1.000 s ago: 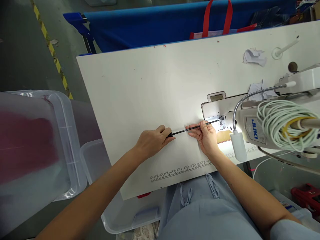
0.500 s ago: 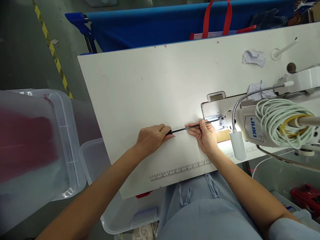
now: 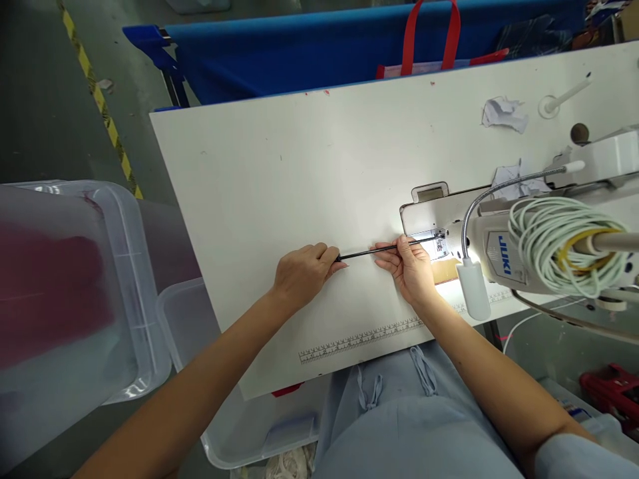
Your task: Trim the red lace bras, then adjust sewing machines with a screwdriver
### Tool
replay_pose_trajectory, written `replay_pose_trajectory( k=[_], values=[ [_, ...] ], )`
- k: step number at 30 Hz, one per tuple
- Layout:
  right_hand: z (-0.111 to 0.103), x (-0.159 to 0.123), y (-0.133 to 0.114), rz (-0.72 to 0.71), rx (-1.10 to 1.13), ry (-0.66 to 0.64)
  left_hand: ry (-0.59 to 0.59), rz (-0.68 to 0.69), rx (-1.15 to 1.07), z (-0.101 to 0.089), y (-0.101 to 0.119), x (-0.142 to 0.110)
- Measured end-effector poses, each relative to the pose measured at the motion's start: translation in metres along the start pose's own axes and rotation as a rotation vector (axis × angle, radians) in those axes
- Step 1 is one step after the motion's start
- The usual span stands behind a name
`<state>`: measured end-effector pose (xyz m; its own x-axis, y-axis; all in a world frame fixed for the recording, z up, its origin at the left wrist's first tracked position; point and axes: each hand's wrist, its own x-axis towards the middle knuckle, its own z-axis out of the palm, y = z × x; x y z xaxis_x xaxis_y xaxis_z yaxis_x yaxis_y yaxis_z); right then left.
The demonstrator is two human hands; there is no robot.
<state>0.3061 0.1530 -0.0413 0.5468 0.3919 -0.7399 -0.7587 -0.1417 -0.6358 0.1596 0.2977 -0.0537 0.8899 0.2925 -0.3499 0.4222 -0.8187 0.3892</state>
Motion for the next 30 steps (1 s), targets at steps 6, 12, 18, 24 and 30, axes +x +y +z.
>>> replay_pose_trajectory(
  k=[6,12,18,24,30],
  values=[
    [-0.002,0.001,-0.001,0.003,0.006,-0.002,-0.075,-0.040,0.062,-0.005,0.007,-0.002],
    [-0.004,0.001,0.001,-0.003,0.003,-0.023,-0.106,-0.038,0.017,-0.006,0.007,-0.001],
    [-0.006,0.001,0.000,-0.021,0.015,-0.073,-0.065,-0.003,0.033,-0.002,0.002,0.005],
    [-0.008,0.003,-0.001,-0.017,0.016,-0.101,-0.127,0.040,0.068,-0.002,-0.002,0.014],
    [-0.008,0.004,0.002,-0.024,0.039,-0.111,-0.192,-0.006,0.093,-0.009,0.002,0.023]
  ],
)
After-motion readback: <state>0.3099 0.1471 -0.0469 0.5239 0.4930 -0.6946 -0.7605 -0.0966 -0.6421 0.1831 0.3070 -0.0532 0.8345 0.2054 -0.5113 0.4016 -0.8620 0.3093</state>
